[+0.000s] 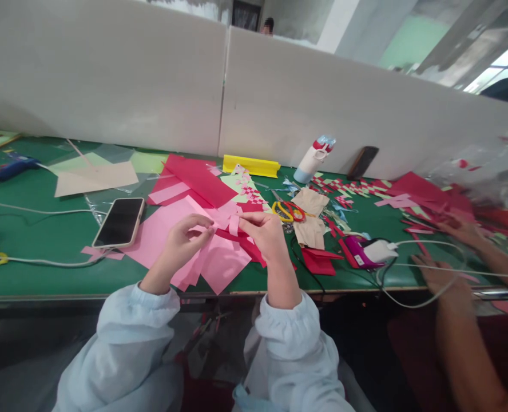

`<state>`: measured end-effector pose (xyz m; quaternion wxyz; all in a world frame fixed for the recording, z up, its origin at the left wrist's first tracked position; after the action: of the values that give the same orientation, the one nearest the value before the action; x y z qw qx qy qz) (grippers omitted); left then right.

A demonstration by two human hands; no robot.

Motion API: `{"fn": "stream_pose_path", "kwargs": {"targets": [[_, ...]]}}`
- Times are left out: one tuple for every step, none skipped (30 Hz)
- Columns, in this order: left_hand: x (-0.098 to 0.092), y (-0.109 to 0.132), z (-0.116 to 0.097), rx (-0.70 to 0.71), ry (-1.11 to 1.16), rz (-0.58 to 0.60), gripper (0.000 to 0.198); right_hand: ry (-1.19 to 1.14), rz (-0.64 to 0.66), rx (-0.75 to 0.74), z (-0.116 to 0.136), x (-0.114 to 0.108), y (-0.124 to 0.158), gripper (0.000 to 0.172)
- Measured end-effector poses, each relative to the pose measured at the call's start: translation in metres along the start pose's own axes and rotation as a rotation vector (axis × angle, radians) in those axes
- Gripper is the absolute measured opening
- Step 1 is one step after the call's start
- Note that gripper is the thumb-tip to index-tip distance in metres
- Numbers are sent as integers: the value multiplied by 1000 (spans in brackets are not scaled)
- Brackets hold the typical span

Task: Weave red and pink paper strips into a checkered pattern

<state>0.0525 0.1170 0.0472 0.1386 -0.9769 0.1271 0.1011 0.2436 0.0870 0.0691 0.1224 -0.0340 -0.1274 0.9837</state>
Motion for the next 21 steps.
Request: {"fn": "stream_pose_path", "kwargs": {"targets": [[1,0,1,41,3,-11,18,-1,14,3,0,1,0,16],[1,0,1,75,3,-15,16,3,24,2,0,3,0,16],[2,0,2,98,-1,-13,16,13,30,-3,0,4,0,16],[2,0,2,108,-3,-9,15,33,32,-13,-1,5,0,16],[3,0,3,109,-1,-4,15,61,33,-25,-1,6,0,16],[3,0,3,105,6,1,15,97,32,-39,-1,6,0,16],[3,0,3,101,18,3,15,141,28,-52,-1,7,0,15],[3,1,3,99,30,2,15,186,20,-65,-1,7,0,15],[3,1,3,97,42,-2,14,224,10,-76,-2,6,0,14],[2,2,2,94,51,-5,14,248,1,-86,-2,5,0,14],[1,2,2,88,56,-6,13,258,-5,-94,-2,4,-1,14],[1,3,1,81,61,-5,13,258,-11,-101,-2,2,-1,15],[0,3,0,74,66,-1,12,256,-16,-106,-1,0,-1,15],[0,3,-1,67,73,5,12,262,-23,-107,-1,-1,-1,15],[0,4,-2,60,80,11,12,278,-28,-104,0,-3,-1,16],[0,4,-3,55,87,14,13,301,-31,-102,0,-3,-1,16],[1,4,-4,47,92,15,14,330,-29,-111,1,-3,-1,16],[1,4,-4,36,94,15,15,364,-26,-138,3,-2,0,15],[2,4,-5,21,94,12,16,405,-21,-177,4,0,1,15],[3,4,-5,5,93,11,17,452,-17,-220,5,2,2,15],[4,3,-4,-11,94,12,19,500,-10,-258,7,4,3,15]]}}
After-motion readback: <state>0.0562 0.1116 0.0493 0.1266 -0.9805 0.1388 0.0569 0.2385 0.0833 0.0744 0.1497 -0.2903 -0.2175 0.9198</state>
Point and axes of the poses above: each hand's wrist, its own y-axis away from the middle knuckle, its own x-axis out of the palm, z = x × y, the point moved 1 cm from there along -y, towards the middle knuckle, and after that the axes turned 5 degrees about -x, right-handed, at the moved point
